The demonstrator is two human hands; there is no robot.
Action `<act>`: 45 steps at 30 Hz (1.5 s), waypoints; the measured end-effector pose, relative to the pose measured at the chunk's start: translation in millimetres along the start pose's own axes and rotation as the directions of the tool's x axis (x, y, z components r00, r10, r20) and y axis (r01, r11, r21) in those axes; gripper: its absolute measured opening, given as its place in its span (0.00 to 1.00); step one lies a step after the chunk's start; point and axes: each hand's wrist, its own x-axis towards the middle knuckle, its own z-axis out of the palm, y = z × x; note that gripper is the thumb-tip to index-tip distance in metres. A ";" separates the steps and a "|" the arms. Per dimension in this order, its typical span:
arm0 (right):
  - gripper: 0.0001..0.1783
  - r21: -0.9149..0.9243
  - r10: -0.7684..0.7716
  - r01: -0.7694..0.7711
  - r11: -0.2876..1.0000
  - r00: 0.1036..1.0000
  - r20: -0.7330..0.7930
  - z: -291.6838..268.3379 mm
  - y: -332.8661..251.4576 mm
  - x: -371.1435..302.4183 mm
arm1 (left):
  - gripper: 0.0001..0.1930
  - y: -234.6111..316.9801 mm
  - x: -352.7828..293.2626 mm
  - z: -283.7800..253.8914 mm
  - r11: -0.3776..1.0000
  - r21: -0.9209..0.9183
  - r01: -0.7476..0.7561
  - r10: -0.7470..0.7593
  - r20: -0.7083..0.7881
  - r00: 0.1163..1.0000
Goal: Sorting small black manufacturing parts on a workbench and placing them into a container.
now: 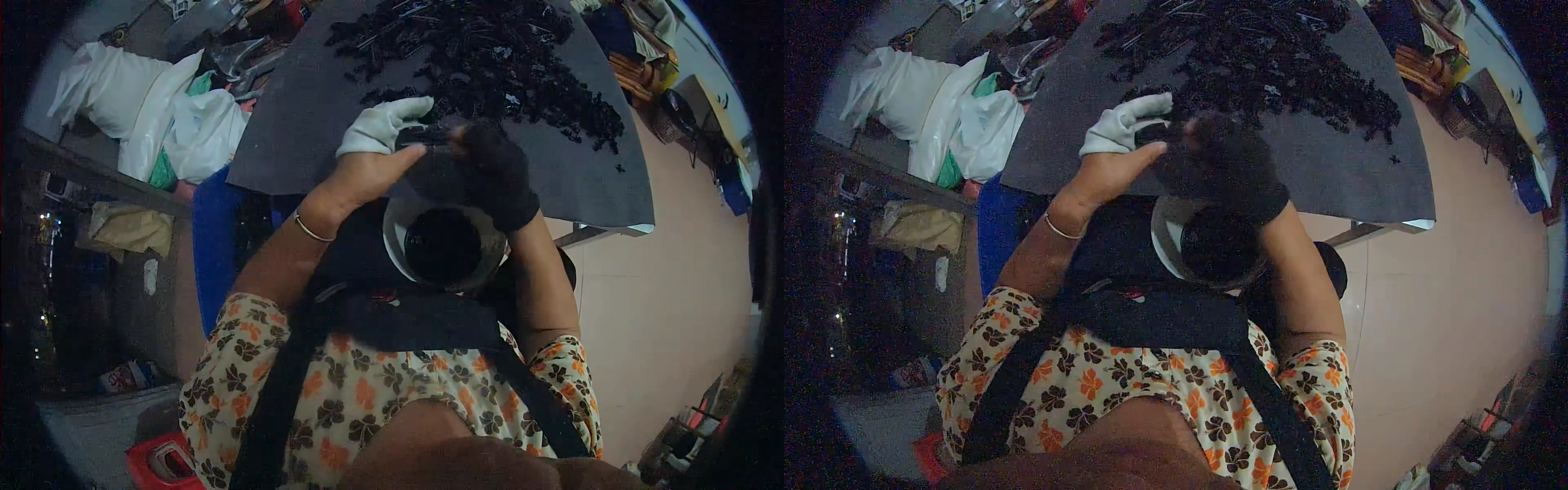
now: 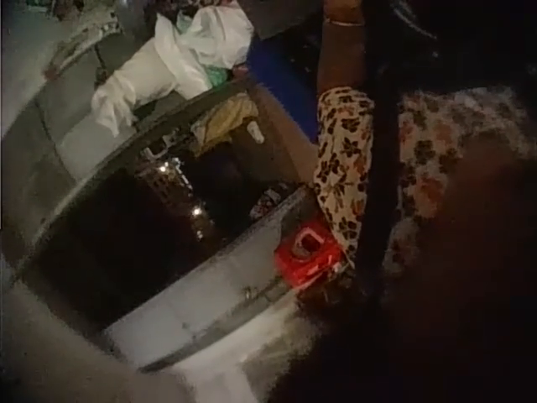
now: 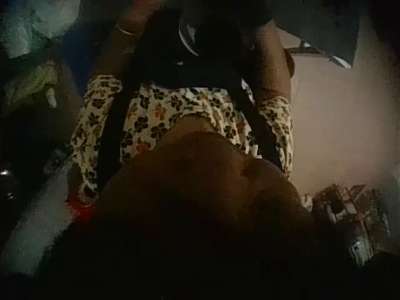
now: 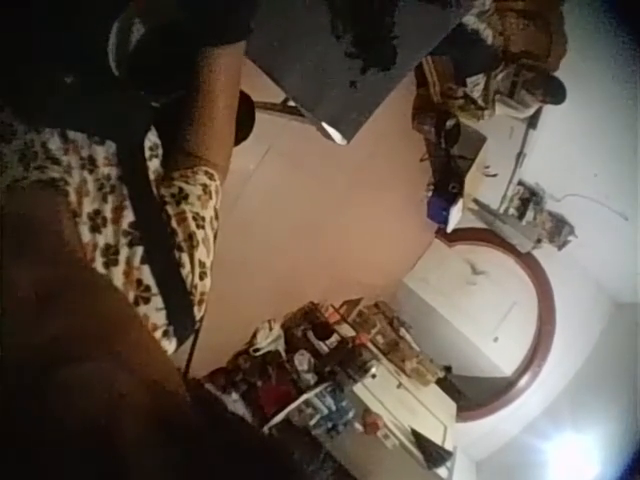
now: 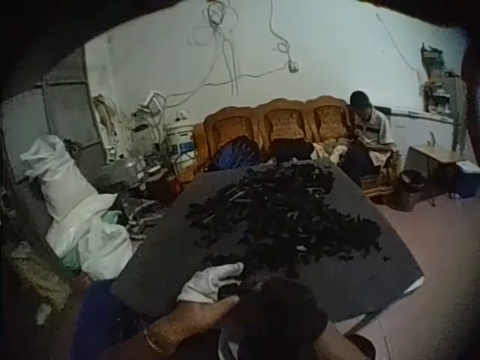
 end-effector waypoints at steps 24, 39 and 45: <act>0.11 -0.364 -0.324 0.337 0.868 0.941 0.099 -1.8 -11.7 1.0 | 0.16 34.0 -6.4 -12.0 0.943 -0.162 0.290 -0.252 0.220 0.942; 0.13 0.114 0.308 -0.374 0.920 0.873 0.377 -7.3 -16.3 1.4 | 0.10 26.8 -21.8 -11.6 0.956 -0.172 0.237 -0.179 0.300 0.937; 0.10 -0.211 0.167 -0.117 0.970 0.957 0.237 -24.7 17.1 -2.6 | 0.17 -6.1 36.4 -47.3 0.905 0.424 -0.039 -0.085 0.271 0.959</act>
